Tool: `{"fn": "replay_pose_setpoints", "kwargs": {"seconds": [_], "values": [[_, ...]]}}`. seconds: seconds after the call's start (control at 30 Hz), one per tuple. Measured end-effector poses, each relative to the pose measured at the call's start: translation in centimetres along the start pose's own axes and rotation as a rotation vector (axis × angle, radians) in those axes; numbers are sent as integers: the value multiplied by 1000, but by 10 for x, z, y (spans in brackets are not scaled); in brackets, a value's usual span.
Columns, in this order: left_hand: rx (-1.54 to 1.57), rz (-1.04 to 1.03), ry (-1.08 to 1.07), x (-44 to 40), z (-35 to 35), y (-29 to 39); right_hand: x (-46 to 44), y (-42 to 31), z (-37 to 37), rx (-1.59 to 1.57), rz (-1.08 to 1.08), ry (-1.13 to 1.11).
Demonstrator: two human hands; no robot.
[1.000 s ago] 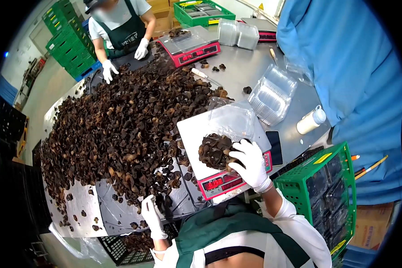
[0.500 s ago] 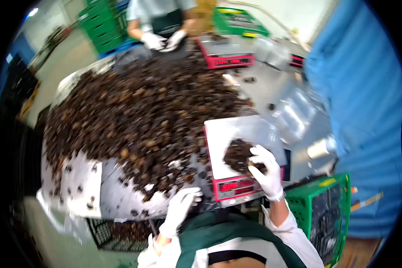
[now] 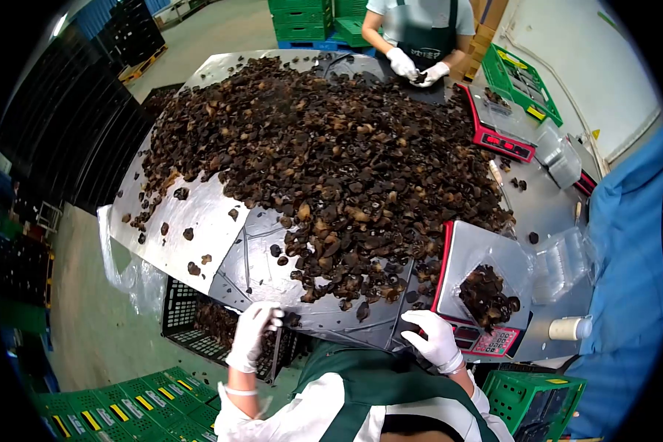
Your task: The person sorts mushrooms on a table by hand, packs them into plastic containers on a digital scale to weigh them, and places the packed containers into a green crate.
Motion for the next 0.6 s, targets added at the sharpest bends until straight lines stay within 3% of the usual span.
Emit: {"fn": "replay_pose_setpoints", "kwargs": {"seconds": [0.07,0.13,0.2,0.33,0.37,0.4,0.53,0.6], "values": [[-1160,-276,301,20,47,37,-3,5,-12,19,0,-17],[-1364,-438,514,29,48,59,-7,10,-25,26,-18,-51],[-908,-486,423,7,41,62,-17,5,-33,32,-16,-62],[-1004,-848,339,-42,-50,92,-45,-25,-45,68,70,-66],[-984,-815,300,-63,-65,84,-50,-32,-47,68,101,-49],[-1018,-919,296,-75,-83,83,-52,-38,-49,70,131,-31],[-1249,-897,274,-120,-124,73,-50,-43,-57,94,79,-1],[-1170,-879,253,-137,-113,61,-45,-39,-58,120,55,19]]}}
Point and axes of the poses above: each hand's wrist, its own x-axis away from the middle knuckle, its own z-axis out of the back of the hand, y = z × x, the point moved 10 cm from there along -x, towards the middle knuckle, and after that the axes turned 8 degrees about -y, right-handed, at the moved point
